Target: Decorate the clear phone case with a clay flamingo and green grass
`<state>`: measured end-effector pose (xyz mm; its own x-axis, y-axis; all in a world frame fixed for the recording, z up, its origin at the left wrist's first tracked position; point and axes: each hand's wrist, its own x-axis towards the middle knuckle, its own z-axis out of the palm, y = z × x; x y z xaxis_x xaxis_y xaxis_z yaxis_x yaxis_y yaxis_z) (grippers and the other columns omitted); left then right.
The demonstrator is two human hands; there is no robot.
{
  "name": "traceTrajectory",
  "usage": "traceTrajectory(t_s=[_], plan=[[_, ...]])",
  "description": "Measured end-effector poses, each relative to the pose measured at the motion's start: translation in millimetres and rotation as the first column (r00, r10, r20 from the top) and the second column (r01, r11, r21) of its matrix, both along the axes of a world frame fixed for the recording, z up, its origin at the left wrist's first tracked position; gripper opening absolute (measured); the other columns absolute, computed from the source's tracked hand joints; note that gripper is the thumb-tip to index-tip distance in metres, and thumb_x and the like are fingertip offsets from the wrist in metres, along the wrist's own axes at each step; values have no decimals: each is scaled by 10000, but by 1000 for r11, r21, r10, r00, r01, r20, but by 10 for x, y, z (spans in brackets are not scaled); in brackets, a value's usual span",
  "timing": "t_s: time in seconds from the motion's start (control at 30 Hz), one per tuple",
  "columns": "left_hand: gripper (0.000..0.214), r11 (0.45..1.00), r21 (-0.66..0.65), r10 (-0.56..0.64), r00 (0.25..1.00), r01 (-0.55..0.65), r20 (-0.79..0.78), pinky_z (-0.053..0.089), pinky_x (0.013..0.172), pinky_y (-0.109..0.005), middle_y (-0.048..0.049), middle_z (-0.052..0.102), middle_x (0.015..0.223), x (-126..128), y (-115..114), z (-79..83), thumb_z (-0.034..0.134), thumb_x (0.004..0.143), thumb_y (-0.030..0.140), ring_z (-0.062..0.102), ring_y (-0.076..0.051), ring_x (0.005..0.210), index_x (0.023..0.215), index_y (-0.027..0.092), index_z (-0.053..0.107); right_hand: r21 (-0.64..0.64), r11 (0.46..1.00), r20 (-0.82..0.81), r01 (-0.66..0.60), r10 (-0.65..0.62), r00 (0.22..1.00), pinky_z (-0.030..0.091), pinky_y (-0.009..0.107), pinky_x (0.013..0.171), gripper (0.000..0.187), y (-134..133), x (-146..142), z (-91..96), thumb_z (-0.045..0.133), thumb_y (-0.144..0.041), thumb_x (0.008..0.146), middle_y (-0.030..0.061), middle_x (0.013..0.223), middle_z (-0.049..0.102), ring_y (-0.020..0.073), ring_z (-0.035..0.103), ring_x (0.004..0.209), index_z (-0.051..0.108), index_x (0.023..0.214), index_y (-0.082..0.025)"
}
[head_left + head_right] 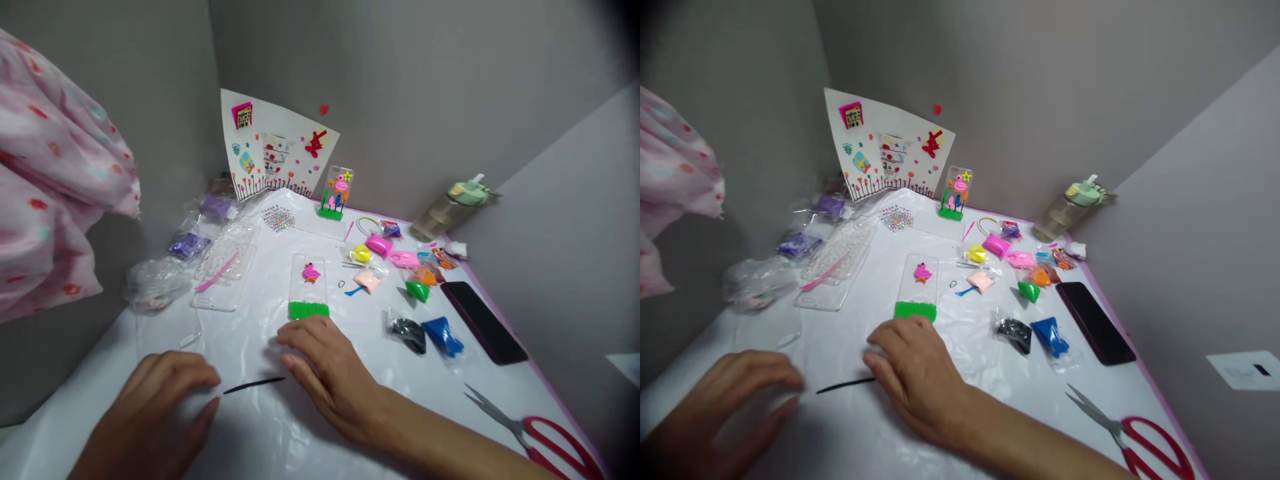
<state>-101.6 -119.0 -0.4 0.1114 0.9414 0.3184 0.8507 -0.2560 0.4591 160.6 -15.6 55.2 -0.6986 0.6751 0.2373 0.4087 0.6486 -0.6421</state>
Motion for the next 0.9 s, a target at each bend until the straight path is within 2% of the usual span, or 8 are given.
traceTrajectory(t_s=[0.1,0.2,0.43,0.53,0.9], plan=[[79,997,-5,-73,997,72,-23,483,837,-455,-14,671,959,279,178,12,587,892,250,635,-280,933,958,293,599,-78,996,-37,50,-53,998,475,393,932,195,-101,96,-119,445,-275,1073,50,1079,713,202,640,1010,629,1116,-230],[119,994,-29,-110,993,108,-52,460,850,-465,-28,659,948,407,256,-25,542,893,174,628,-277,915,960,266,576,-141,986,-63,90,-100,993,462,391,925,178,-119,160,-206,448,-251,1068,31,1045,709,194,631,988,624,1084,-237],[189,986,-79,-156,981,147,-119,406,901,-503,-27,639,962,445,253,-73,517,865,111,608,-281,919,978,262,529,-156,982,-107,105,-122,987,437,392,941,173,-104,199,-278,452,-261,1067,26,1038,701,189,618,986,623,1074,-235],[201,986,-71,-157,979,149,-132,406,875,-489,-34,631,973,454,262,-73,504,867,102,599,-282,924,997,253,524,-155,982,-109,104,-122,987,433,392,954,175,-109,201,-280,456,-260,1066,26,1053,707,188,624,1001,628,1079,-234],[147,991,-46,-132,988,128,-84,387,907,-471,-19,620,933,453,256,-27,464,911,114,574,-257,903,933,250,515,-198,973,-133,120,-148,980,473,390,927,181,-135,176,-229,466,-287,1061,35,1030,712,199,631,982,639,1070,-234]])
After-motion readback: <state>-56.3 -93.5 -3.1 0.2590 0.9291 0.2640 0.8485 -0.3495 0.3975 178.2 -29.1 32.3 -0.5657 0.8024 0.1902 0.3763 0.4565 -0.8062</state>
